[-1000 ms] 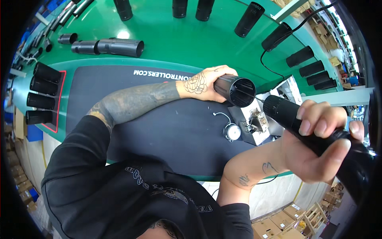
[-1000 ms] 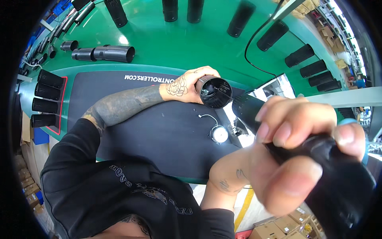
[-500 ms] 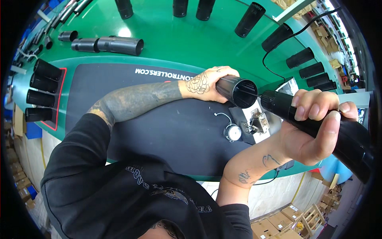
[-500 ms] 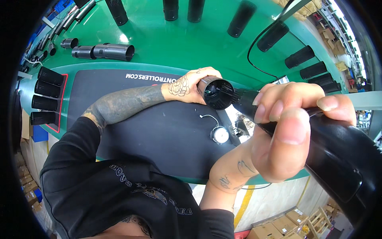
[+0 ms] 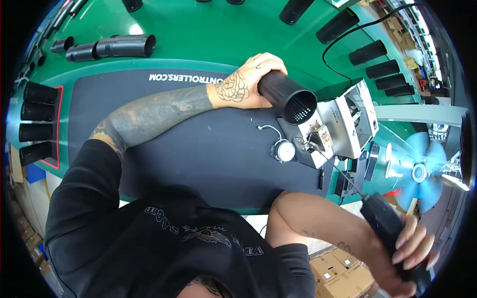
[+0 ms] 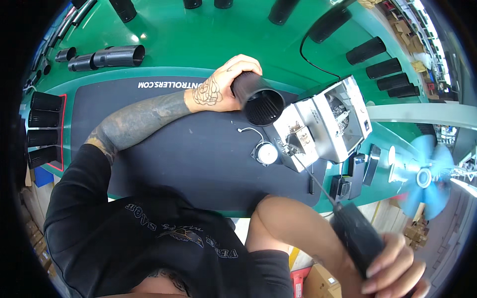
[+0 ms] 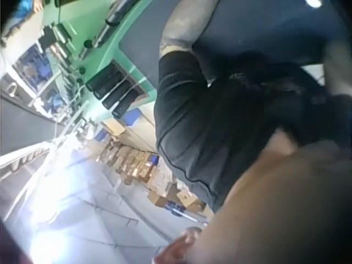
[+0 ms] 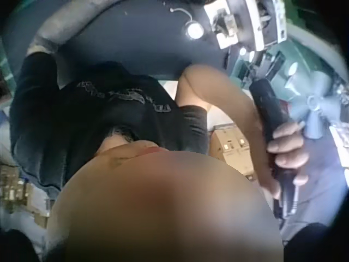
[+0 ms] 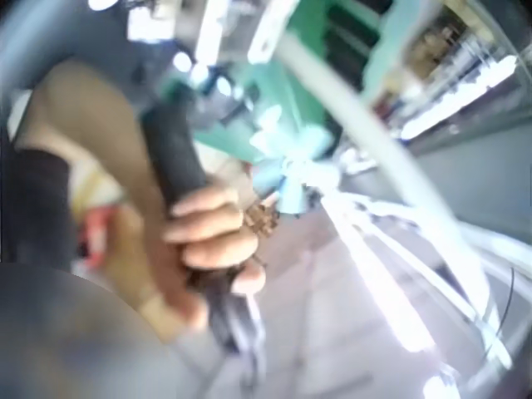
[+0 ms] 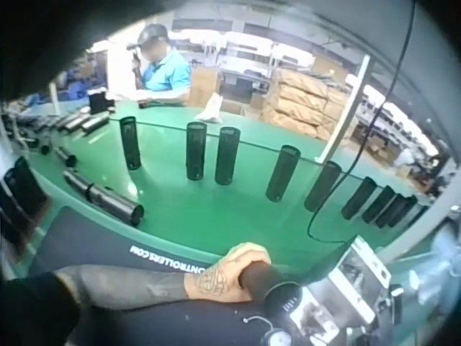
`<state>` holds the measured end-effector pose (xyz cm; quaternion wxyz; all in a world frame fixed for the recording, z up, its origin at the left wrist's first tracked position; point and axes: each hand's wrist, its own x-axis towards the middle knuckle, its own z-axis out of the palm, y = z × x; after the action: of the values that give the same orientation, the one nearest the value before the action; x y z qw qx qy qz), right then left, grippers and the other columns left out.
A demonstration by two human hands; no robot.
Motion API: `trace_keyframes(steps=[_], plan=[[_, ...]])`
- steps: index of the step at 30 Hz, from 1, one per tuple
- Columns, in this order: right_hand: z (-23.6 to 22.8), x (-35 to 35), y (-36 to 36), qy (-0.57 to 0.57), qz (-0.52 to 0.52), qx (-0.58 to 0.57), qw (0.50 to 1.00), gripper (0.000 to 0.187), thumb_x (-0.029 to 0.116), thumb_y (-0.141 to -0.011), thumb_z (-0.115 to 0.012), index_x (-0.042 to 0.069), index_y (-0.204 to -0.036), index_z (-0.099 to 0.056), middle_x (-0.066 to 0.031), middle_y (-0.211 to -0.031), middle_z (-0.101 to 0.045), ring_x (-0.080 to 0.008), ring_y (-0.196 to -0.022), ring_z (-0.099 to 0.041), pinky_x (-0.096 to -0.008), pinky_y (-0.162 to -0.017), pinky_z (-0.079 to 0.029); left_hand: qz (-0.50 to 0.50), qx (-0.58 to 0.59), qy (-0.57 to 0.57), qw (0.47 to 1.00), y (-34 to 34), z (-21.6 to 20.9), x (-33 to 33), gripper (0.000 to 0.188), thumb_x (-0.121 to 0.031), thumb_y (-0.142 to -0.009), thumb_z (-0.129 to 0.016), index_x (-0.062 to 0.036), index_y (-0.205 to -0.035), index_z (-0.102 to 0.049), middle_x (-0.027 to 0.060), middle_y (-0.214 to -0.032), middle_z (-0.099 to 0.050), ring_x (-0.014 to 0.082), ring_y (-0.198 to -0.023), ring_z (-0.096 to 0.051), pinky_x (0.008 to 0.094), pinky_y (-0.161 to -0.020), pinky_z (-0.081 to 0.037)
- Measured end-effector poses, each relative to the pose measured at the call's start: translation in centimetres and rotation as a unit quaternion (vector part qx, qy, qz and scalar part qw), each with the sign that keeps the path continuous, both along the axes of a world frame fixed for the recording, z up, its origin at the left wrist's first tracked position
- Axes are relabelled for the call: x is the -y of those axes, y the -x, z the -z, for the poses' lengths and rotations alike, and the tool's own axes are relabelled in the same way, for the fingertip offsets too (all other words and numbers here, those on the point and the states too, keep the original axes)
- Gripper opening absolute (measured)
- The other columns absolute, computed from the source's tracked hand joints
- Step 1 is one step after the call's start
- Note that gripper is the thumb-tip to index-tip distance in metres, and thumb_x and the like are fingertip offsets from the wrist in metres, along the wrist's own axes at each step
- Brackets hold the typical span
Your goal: The recorder is assembling black plastic tube components using an electric power screwdriver at a production workbench.
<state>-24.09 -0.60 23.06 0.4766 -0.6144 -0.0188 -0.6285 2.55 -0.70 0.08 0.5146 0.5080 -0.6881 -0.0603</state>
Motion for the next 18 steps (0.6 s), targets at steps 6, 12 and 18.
trace_keyframes(steps=[6, 12, 18], plan=[[1.3, 2.3, -4.1, -0.04, -0.001, -0.122, 0.992, 0.037, 0.033, -0.082, -0.056, 0.006, -0.103, -0.042, -0.004, -0.073, -0.045, -0.0099, -0.052, -0.039, -0.0281, -0.057, -0.033, 0.076, -0.047, 0.023, 0.996, 0.2, 0.3, 0.0, 0.06, -0.007, -0.062, -0.078, -0.0058, -0.113, -0.048, 0.0104, -0.113, -0.053, 0.0255, -0.106, -0.053, 0.0363, -0.091, -0.044], [0.7, 3.5, -2.3, -0.051, -0.235, -0.091, 0.966, 0.047, 0.026, -0.073, -0.072, 0.004, -0.101, -0.04, -0.0016, -0.072, -0.048, -0.0077, -0.054, -0.048, -0.022, -0.056, -0.039, 0.059, -0.02, 0.031, 0.998, 0.5, 0.4, 0.1, 0.06, -0.005, -0.061, -0.079, -0.0054, -0.112, -0.047, 0.0107, -0.109, -0.053, 0.0275, -0.107, -0.054, 0.0365, -0.09, -0.045], [-0.3, 2.2, -0.5, -0.12, -0.381, 0.163, 0.902, 0.042, 0.021, -0.063, -0.076, 0.005, -0.089, -0.047, 0.0021, -0.067, -0.05, -0.0081, -0.053, -0.05, -0.0231, -0.059, -0.042, 0.059, -0.094, 0.038, 0.993, 0.3, 0.7, 0.3, 0.062, -0.009, -0.061, -0.082, -0.005, -0.111, -0.045, 0.0106, -0.109, -0.055, 0.0253, -0.107, -0.055, 0.0349, -0.092, -0.046]])
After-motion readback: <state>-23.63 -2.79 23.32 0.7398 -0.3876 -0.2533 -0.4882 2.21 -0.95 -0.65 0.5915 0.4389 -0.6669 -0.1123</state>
